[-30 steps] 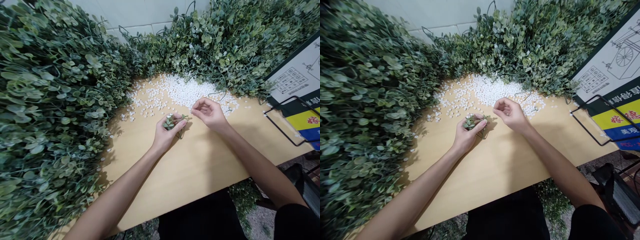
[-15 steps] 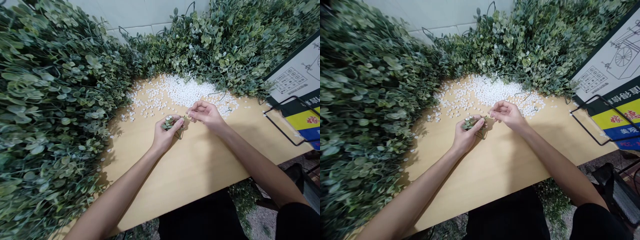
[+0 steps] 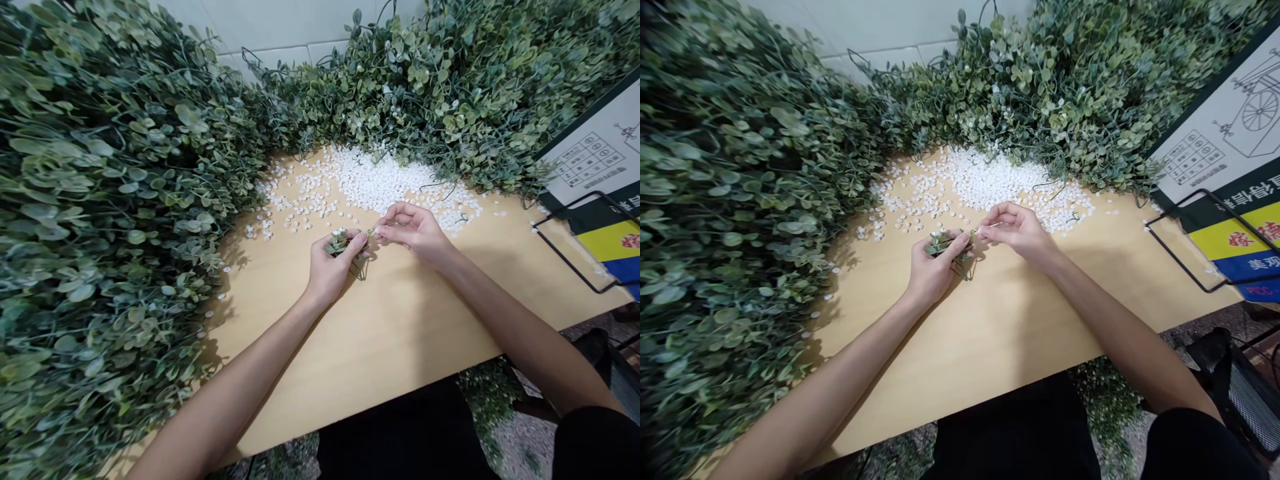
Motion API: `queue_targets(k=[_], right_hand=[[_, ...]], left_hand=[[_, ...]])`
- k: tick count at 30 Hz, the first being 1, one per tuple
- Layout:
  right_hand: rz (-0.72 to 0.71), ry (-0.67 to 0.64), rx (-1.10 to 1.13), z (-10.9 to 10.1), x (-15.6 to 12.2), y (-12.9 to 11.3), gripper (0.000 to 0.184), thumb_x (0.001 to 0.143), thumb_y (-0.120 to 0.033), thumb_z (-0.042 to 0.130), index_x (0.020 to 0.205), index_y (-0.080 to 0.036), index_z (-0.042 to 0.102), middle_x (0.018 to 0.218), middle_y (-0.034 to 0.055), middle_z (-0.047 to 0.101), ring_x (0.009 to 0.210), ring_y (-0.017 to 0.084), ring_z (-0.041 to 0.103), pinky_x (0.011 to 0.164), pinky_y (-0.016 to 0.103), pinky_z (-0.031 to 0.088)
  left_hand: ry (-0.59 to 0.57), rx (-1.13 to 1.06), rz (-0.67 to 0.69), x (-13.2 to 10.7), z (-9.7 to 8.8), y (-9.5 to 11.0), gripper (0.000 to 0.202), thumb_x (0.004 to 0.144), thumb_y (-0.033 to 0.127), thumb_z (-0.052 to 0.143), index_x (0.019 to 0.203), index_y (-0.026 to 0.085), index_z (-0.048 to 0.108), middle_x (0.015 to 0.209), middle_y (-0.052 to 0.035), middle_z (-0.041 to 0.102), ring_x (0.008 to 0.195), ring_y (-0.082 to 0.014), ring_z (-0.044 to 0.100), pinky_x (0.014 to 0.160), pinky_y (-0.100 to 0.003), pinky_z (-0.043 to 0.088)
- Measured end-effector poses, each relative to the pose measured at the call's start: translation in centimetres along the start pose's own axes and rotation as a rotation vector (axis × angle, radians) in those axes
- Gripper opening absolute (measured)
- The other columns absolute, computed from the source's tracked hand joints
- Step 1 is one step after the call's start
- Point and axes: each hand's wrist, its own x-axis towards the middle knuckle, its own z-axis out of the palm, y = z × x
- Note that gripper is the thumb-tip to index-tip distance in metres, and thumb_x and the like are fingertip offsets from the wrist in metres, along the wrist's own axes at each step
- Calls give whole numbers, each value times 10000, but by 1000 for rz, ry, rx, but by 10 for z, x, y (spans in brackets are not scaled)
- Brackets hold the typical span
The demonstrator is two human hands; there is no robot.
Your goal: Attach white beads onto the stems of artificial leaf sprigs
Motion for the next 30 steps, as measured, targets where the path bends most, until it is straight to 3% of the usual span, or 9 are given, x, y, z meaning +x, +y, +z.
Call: queue_targets(k=[23,30], right_hand=[[-15,27,-73,3,-2,-4,426,659,-376,975,894,-204,665,921,24,767,807,173,741,804,329,624],[-33,-1,-85,7,-4,-5,419,651,-344,984,877,-201,660,907,33,775,771,162,720,696,283,598]], left_hand=[[-12,35,-28,-2,2,4,290,737,393,910,816,156,763,752,-24,714,658,-135,684,683,-271,598],[-61,73,-39,-4,1,6,305,817,436,842,827,144,754,757,-35,694,678,-133,670,653,-251,572]])
